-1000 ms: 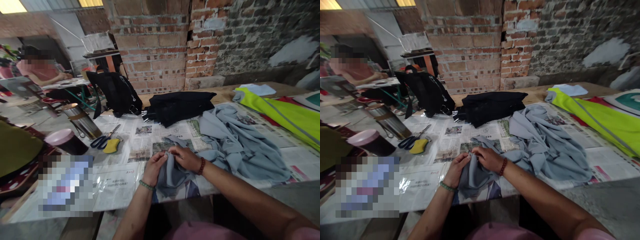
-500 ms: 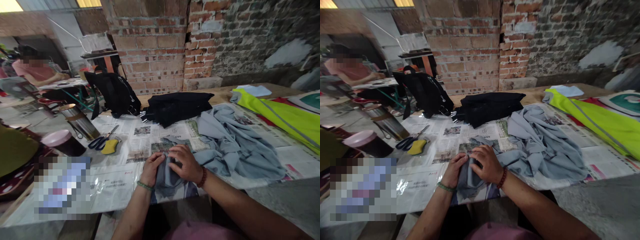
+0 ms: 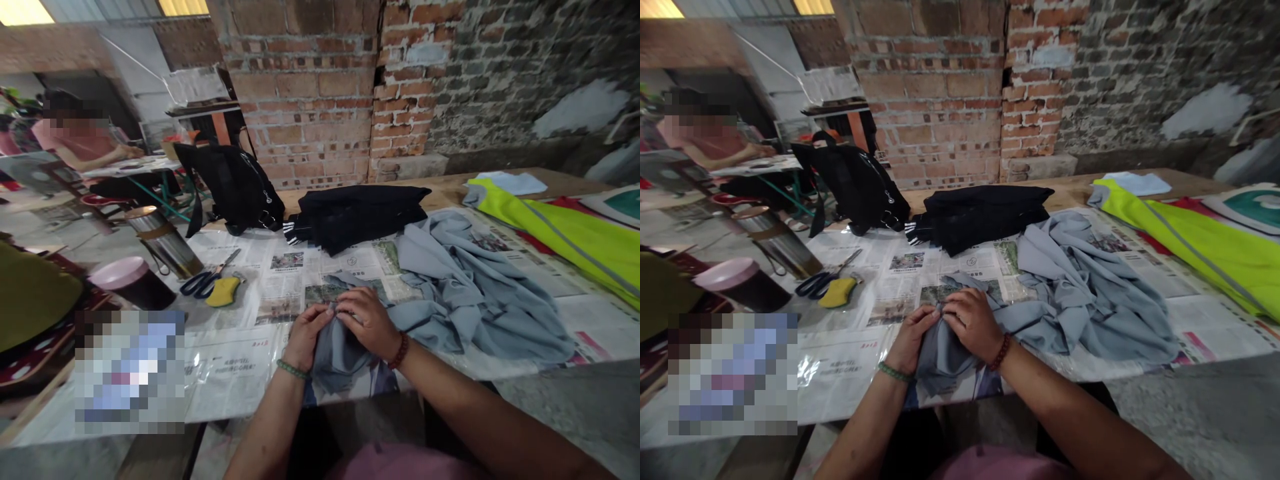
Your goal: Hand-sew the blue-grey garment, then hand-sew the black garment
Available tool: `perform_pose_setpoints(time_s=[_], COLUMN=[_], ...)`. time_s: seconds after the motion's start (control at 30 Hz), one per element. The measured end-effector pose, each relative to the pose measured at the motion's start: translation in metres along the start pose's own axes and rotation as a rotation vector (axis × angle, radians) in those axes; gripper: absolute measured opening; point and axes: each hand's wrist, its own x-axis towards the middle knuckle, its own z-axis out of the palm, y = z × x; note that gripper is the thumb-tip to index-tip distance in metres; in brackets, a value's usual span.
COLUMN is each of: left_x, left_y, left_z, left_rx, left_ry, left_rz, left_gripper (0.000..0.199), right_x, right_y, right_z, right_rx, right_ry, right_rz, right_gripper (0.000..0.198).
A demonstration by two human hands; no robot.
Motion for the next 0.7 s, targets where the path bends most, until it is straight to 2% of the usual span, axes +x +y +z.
perform_pose_setpoints(time_s=[0.17, 0.37, 0.43, 0.53, 0.7], left_x=[-0.001, -0.001, -0.001, -0.002, -0.002], left_y=[0.0, 0.001, 0.002, 0.002, 0.003], left_z=[0.0, 0.002, 0.003, 0.004, 0.005], left_rx=[0.003, 0.019, 0.016, 0.009, 0.006], left_ry=[-0.011, -0.005, 0.006, 0.019, 0.052], left_rz=[-0.029, -0.06, -0.063, -0.073, -0.09], left_gripper=[0.018, 0.021, 0.022, 0.023, 0.023], right_x=[0.002, 0.008, 0.014, 0.028, 0.056], right_y=[0.002, 0.005, 0.008, 0.014, 0.021], right_z=[0.001, 0.007, 0.006, -0.001, -0.022], right_rx=[0.219, 0.696, 0.798, 0.877, 1.139], right_ry=[0.005, 0.061, 0.123, 0.191, -0.063], right_rz=[0.171, 0.627, 0.693, 0.716, 0.768], right_gripper=[0.008, 0.009, 0.008, 0.008, 0.012])
